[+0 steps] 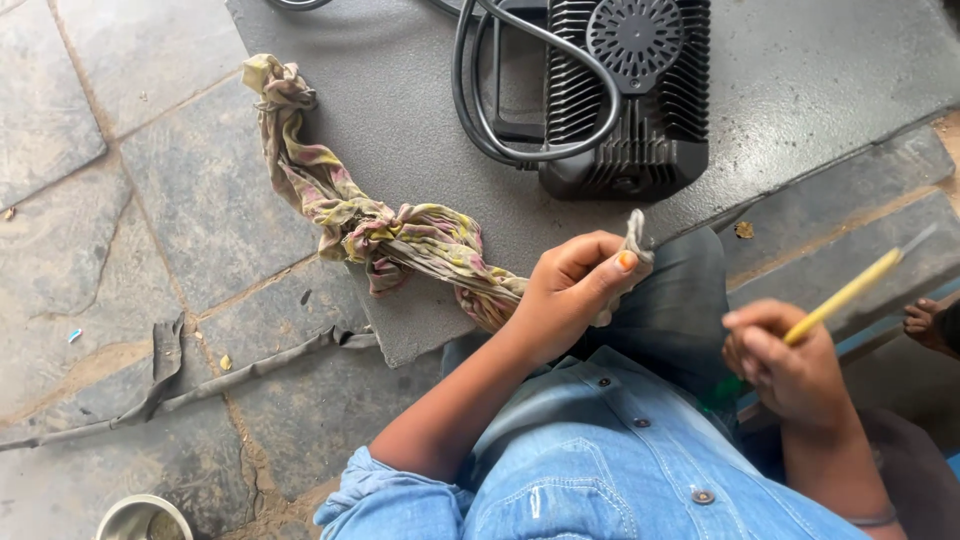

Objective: Cleaning the fins of a motorcycle electronic component using a screwdriver and a cloth.

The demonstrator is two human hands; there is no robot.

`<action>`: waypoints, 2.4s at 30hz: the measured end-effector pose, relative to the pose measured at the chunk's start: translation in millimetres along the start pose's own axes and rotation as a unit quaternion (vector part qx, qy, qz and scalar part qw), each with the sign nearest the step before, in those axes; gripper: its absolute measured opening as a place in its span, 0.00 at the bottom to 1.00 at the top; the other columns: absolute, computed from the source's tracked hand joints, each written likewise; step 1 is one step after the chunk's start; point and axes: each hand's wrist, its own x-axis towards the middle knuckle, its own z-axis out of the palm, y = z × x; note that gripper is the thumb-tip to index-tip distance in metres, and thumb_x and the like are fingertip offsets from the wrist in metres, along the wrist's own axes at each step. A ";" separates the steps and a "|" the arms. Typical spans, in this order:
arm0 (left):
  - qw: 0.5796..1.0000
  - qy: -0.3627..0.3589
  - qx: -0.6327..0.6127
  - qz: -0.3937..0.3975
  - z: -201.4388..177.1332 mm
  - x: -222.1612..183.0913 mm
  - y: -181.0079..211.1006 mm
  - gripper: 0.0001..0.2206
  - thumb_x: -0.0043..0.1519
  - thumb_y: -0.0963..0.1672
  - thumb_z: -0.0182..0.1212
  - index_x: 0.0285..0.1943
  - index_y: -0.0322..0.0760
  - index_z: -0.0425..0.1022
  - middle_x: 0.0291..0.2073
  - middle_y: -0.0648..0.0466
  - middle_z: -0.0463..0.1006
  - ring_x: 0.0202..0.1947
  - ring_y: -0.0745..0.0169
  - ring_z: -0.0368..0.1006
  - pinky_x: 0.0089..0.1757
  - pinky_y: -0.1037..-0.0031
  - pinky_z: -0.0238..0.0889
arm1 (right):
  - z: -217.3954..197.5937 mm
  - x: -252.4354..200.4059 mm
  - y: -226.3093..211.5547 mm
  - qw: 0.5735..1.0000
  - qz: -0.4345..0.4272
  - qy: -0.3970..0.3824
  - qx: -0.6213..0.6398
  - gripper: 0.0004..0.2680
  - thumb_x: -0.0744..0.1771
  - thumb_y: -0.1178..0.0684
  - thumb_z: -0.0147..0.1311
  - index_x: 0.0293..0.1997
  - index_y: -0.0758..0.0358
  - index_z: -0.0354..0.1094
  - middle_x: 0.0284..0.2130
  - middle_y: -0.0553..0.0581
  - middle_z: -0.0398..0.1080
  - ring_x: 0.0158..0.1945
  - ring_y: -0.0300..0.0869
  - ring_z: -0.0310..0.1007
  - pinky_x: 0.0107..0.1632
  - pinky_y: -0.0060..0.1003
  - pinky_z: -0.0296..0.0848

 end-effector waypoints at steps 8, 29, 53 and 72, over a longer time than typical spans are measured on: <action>0.998 -0.045 0.007 -0.041 1.8 -1.0 -18.5 0.15 0.73 0.49 0.56 0.44 0.31 0.77 0.31 0.60 0.75 0.30 0.78 0.65 0.31 0.82 0.58 | 81.7 68.7 -40.5 0.995 -0.003 0.033 -0.098 0.14 0.68 0.53 0.57 0.57 0.72 0.68 0.35 0.57 0.74 0.22 0.28 0.57 0.24 0.22 0.57; 0.941 0.009 0.319 0.116 38.9 8.5 -8.8 0.12 0.66 0.46 0.65 0.44 0.35 0.67 0.26 0.55 0.72 0.27 0.67 0.66 0.31 0.76 0.62 | 105.8 80.3 -48.2 0.884 -0.204 0.113 -0.405 0.12 0.70 0.53 0.59 0.26 0.64 0.65 0.25 0.50 0.65 0.28 0.31 0.62 0.32 0.28 0.62; 0.875 0.040 0.434 0.211 30.6 -2.4 -11.8 0.08 0.69 0.44 0.63 0.48 0.33 0.74 0.34 0.48 0.79 0.34 0.59 0.76 0.37 0.73 0.69 | 88.0 78.7 -8.8 0.913 -0.157 0.105 -0.363 0.09 0.68 0.52 0.57 0.30 0.62 0.65 0.23 0.46 0.63 0.27 0.30 0.58 0.30 0.26 0.61; 0.926 0.113 0.343 0.108 23.6 -0.6 -27.0 0.07 0.69 0.44 0.61 0.49 0.33 0.77 0.36 0.49 0.81 0.35 0.64 0.78 0.38 0.73 0.71 | 98.6 75.8 -18.3 0.930 -0.114 0.083 -0.339 0.09 0.69 0.49 0.60 0.44 0.65 0.71 0.32 0.49 0.69 0.32 0.29 0.62 0.35 0.23 0.63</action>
